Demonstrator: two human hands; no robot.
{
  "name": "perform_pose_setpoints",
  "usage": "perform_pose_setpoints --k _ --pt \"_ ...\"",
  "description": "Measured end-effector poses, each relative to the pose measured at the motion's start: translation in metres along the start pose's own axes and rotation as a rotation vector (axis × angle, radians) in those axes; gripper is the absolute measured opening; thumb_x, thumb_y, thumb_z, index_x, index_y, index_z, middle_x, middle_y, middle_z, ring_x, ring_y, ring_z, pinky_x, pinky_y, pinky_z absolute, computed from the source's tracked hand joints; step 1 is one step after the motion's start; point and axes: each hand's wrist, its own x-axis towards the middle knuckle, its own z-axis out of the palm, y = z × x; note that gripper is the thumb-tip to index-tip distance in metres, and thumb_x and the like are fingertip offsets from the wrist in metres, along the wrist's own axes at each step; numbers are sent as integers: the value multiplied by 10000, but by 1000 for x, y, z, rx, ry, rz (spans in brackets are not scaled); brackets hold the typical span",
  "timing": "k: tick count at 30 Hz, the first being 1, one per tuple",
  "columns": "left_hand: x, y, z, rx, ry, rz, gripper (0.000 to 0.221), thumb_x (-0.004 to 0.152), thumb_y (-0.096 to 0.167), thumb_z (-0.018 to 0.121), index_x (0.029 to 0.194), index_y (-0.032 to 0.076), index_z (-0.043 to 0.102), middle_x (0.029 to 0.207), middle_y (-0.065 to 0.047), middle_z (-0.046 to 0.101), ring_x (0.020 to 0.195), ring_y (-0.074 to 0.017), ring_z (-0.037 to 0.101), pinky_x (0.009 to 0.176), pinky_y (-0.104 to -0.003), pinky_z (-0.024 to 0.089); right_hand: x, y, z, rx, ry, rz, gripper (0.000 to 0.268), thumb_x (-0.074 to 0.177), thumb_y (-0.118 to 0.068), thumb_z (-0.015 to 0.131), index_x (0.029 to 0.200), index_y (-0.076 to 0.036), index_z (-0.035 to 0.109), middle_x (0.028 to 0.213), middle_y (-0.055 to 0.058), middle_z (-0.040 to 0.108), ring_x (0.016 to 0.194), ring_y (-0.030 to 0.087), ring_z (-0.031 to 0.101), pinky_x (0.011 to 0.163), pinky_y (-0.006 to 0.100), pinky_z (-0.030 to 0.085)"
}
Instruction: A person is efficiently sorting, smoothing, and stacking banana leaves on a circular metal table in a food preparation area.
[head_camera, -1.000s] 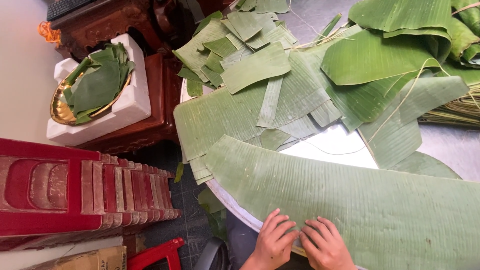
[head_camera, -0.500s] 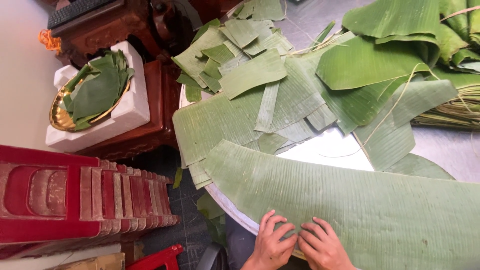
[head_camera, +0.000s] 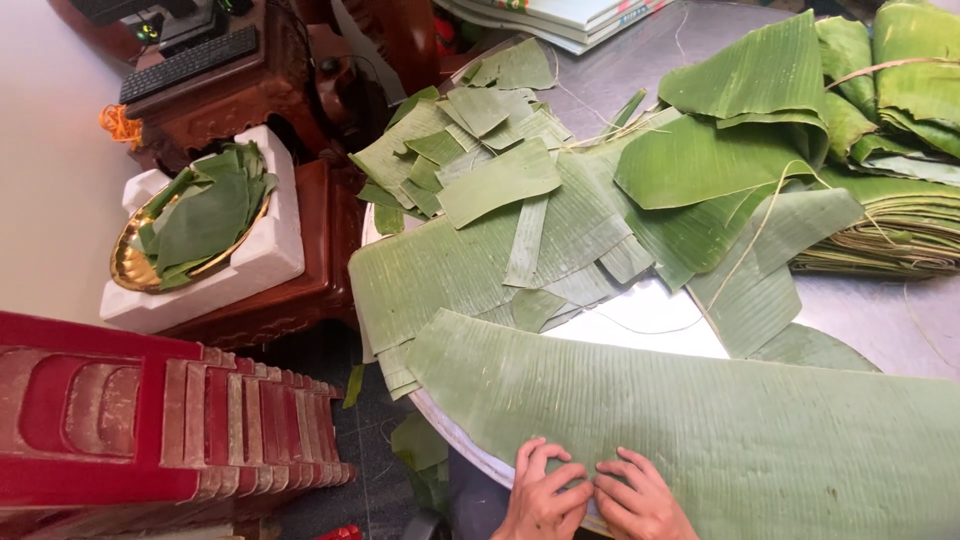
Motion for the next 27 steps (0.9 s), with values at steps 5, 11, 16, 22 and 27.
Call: perform_pose_setpoints --k 5,11,16,22,27 --pt "-9 -5 6 -45 -73 -65 113 1020 101 613 930 127 677 972 -7 638 969 -342 561 967 -624 361 7 -2 -3 12 24 18 249 1000 -111 544 770 -33 599 964 107 674 879 327 681 911 592 543" --pt "-11 -6 6 -59 -101 -61 112 1033 128 599 955 124 679 1028 -25 648 987 -337 577 1002 -649 344 8 -7 -8 46 -68 95 214 981 -61 460 865 -27 637 980 78 683 940 298 665 973 575 504" --pt "-4 -2 -4 -56 -86 -19 132 1042 114 586 960 67 677 1014 -64 642 969 -315 581 1051 -593 368 24 -18 -14 18 -54 192 126 939 -71 552 862 -40 648 884 81 681 892 270 672 969 535 519" --pt "-7 -6 3 -32 -78 -11 126 1003 100 598 918 76 689 1006 -4 669 980 -330 593 1055 -627 335 20 -10 -15 15 -112 94 208 956 -49 455 835 -49 624 890 88 654 874 283 638 992 609 471" --pt "0 -6 0 -72 -57 -35 79 931 57 612 875 83 662 962 23 694 936 -292 590 1026 -562 347 24 -12 -19 -22 -185 35 176 983 -58 474 878 -76 614 908 87 607 884 284 610 1001 631 447"
